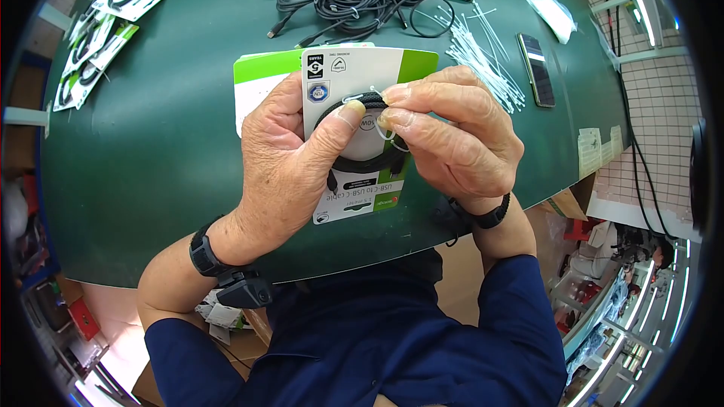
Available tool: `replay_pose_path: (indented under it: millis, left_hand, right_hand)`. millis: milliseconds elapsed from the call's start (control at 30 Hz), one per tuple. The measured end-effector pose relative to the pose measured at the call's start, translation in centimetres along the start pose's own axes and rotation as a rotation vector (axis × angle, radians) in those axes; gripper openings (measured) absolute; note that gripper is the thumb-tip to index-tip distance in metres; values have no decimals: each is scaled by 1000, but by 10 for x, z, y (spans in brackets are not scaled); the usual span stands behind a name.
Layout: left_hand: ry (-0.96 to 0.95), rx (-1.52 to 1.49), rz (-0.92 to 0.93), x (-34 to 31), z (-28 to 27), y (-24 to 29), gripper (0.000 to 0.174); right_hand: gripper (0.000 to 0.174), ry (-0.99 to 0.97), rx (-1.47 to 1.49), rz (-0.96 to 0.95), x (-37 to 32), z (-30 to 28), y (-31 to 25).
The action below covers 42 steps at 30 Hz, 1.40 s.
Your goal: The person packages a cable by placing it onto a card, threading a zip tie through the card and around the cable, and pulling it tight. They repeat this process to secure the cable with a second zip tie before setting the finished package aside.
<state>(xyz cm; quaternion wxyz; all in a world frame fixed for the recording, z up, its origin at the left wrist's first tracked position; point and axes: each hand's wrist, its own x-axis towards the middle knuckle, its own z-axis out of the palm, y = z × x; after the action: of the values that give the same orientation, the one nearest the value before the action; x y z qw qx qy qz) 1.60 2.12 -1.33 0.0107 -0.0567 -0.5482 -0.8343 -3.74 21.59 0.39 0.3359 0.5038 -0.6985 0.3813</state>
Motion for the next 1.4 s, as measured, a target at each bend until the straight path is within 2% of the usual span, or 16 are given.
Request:
replay_pose_path:
  millis: [267, 367, 533, 633, 667, 800, 900, 1067, 1167, 1200, 1300, 1333, 1400]
  left_hand:
    - [-2, 37, 13, -1, -2, -1, 33]
    - [-18, 172, 66, -1, -3, 1, 31]
    - [-5, 190, 164, -3, -1, -5, 29]
    - [12, 137, 75, -3, 1, 3, 28]
    - [4, 143, 100, -2, 0, 4, 28]
    - [-23, 231, 86, -1, -3, 5, 29]
    - [-17, 155, 61, -2, -1, 4, 29]
    - [-54, 181, 45, -1, -1, 6, 30]
    - [-123, 126, -2, 0, -2, 15, 35]
    - [-137, 138, -22, -2, -3, 15, 35]
    - [-179, 76, 70, -7, -1, 12, 42]
    - [-197, 89, 54, -7, -1, 11, 42]
    - [-195, 87, 56, -7, -2, 9, 44]
  right_hand:
    - [24, -5, -30, 18, 6, 1, 3]
    - [20, -39, -24, 77, 10, 0, 4]
    - [21, -87, -13, 147, 13, -3, -3]
    - [24, -96, -111, 53, 13, -4, -5]
    - [24, -84, -120, 30, 14, -4, -5]
    - [28, -96, -123, 53, 17, -8, -7]
    - [28, -230, -111, 155, 22, -15, -9]
    - [26, -251, -17, 198, 24, -26, -1]
    - [18, 72, 123, 494, 17, -32, 6]
    - [18, 91, 121, 513, 16, -32, 9]
    - [16, 40, 763, 1206, 12, -28, 19]
    - [16, 68, 768, 1215, 7, -24, 22]
    - [19, -60, 1146, 1242, -7, -11, 25]
